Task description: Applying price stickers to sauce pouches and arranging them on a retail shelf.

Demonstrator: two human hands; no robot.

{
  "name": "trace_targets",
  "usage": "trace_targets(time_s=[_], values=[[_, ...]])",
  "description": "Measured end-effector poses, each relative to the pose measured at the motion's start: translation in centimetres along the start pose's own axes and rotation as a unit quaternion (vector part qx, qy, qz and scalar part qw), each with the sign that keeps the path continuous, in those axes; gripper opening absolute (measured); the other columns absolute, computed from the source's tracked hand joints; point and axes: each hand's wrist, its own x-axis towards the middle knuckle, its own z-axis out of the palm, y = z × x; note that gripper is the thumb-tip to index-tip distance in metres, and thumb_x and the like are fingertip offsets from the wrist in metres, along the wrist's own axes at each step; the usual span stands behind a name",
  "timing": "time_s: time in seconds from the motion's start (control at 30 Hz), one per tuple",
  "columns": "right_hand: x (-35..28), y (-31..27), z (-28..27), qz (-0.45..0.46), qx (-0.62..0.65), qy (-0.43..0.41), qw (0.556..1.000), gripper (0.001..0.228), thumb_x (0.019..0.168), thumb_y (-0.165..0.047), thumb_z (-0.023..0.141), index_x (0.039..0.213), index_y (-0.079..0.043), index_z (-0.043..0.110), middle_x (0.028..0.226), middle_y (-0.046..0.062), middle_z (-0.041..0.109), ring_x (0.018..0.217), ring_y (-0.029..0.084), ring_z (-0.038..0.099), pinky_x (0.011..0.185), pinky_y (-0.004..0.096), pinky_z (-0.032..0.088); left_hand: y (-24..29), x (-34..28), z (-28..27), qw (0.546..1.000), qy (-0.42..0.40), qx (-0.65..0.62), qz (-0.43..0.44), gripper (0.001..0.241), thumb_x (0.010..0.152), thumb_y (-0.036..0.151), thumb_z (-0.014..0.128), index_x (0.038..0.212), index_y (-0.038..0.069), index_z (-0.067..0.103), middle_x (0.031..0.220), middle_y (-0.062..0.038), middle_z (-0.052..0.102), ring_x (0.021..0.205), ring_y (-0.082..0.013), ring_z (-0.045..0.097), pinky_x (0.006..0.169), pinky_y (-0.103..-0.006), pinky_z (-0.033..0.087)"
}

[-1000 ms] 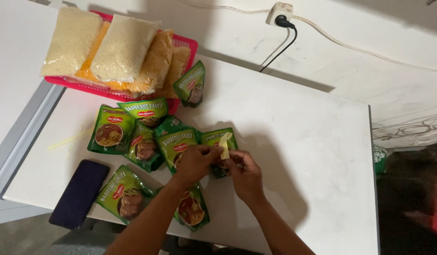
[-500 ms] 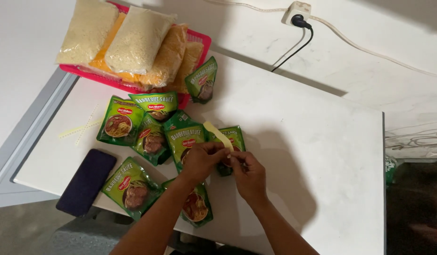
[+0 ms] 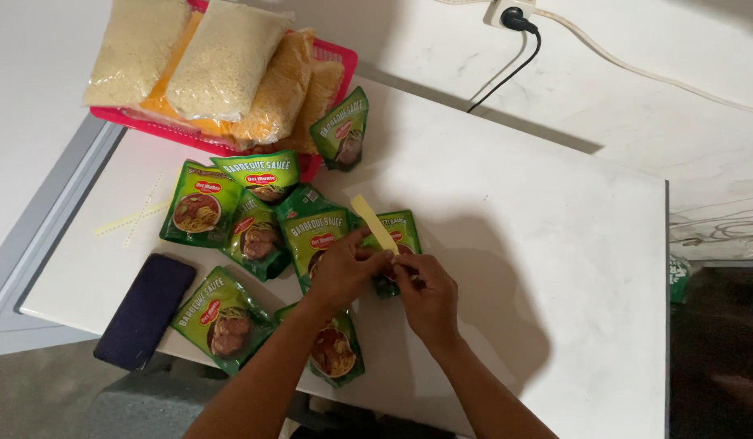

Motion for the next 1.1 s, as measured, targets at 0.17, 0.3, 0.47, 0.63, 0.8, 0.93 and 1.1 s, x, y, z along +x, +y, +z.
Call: trace_targets(time_s=[0.17,0.3,0.47,0.63,0.8,0.93,1.1], values=[[0.5,-0.4,0.1,-0.021,-0.013,0.001,1.0,0.012,0.091,-0.004,0.072,0.103,-0.004,0.072,0.111,0.009,0.066,0.083,0.013,0.071,0.063,0.026,0.063,-0.8,0.6,0.2,1.0,0.009,0.006,-0.012,0.071,0.087,0.026,0.075,0.148,0.001,0.048,0.103,-0.01,0.08,0.086,-0.0121,0.075,0.072,-0.0258,0.059],[1.3,1.0,-0.5,0.019,-0.002,-0.024,1.0,0.011,0.091,-0.002,0.072,0.101,-0.003,0.068,0.119,0.009,0.064,0.09,0.014,0.07,0.067,0.027,0.061,-0.8,0.6,0.2,1.0,0.015,-0.011,0.001,0.066,0.088,0.025,0.075,0.144,0.0,0.053,0.097,-0.013,0.08,0.082,-0.0139,0.074,0.069,-0.0279,0.057],[5.3,1.5,-2.7,0.175,-0.032,-0.133,0.975,0.023,0.097,-0.02,0.066,0.112,-0.004,0.071,0.108,0.011,0.075,0.095,0.018,0.072,0.083,0.032,0.062,-1.6,2.0,-0.5,0.993,0.109,-0.031,0.019,0.052,0.09,0.023,0.074,0.135,0.001,0.061,0.1,-0.009,0.08,0.085,-0.0149,0.073,0.073,-0.029,0.059],[9.9,-0.6,-2.7,0.211,-0.156,-0.272,0.926,0.035,0.097,-0.032,0.067,0.116,-0.003,0.071,0.11,0.013,0.073,0.098,0.022,0.071,0.087,0.037,0.06,-0.2,2.8,-2.4,0.935,0.194,0.253,0.154,0.039,0.093,0.023,0.071,0.129,0.009,0.065,0.096,-0.014,0.077,0.085,-0.0286,0.074,0.074,-0.0406,0.058],[12.2,1.3,-1.0,0.247,-0.169,-0.34,0.892,0.035,0.093,-0.027,0.07,0.115,0.0,0.073,0.107,0.016,0.077,0.097,0.024,0.074,0.086,0.038,0.061,-0.5,3.0,-3.4,0.917,0.217,0.284,0.176,0.036,0.093,0.022,0.066,0.127,0.011,0.065,0.096,-0.012,0.076,0.085,-0.0317,0.073,0.074,-0.0455,0.057],[12.7,0.5,-0.1,0.25,-0.222,-0.333,0.882,0.033,0.089,-0.028,0.075,0.105,0.001,0.077,0.1,0.017,0.078,0.089,0.023,0.075,0.08,0.038,0.061,-0.9,2.8,-3.8,0.917,0.225,0.265,0.194,0.032,0.095,0.023,0.067,0.125,0.012,0.067,0.094,-0.013,0.075,0.083,-0.0318,0.072,0.074,-0.0442,0.057],[12.4,1.7,0.5,0.242,-0.205,-0.318,0.893,0.028,0.085,-0.022,0.077,0.095,0.004,0.079,0.091,0.019,0.079,0.081,0.024,0.075,0.074,0.04,0.061,-0.9,2.9,-3.9,0.936,0.209,0.217,0.182,0.032,0.095,0.023,0.067,0.125,0.012,0.066,0.092,-0.012,0.076,0.081,-0.0294,0.073,0.074,-0.0417,0.058]])
